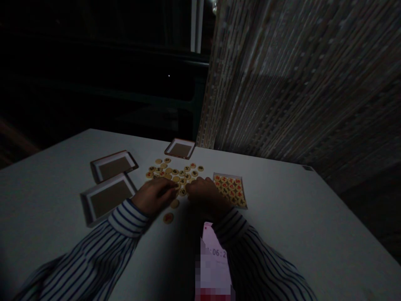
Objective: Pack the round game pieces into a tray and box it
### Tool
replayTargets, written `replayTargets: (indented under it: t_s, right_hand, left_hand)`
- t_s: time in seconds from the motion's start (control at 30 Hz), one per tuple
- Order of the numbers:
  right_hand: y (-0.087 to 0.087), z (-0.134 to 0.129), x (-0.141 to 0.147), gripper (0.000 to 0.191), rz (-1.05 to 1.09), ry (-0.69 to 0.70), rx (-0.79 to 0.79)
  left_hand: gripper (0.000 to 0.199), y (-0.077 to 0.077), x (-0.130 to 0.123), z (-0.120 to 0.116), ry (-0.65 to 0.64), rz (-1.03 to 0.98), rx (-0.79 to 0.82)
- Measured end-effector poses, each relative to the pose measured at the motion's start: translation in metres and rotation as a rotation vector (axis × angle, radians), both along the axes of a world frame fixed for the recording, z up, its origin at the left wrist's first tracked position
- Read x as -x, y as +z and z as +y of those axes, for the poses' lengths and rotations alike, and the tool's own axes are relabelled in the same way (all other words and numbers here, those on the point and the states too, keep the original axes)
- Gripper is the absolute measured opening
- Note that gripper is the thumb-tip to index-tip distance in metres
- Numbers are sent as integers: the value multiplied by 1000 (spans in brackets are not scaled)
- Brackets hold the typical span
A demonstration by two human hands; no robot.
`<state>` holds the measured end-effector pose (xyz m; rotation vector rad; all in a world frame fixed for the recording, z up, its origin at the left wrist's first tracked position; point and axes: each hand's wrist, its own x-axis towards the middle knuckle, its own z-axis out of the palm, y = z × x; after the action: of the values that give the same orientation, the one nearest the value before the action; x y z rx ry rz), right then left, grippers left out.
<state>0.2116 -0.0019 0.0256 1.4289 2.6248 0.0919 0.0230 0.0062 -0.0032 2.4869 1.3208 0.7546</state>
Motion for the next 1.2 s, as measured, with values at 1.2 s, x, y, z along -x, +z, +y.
replayTargets:
  t_s: [1.2]
  right_hand:
    - [17,1,-20,26,1088,-170,560]
  left_hand:
    - [21,3,0,-1,4,-8,0]
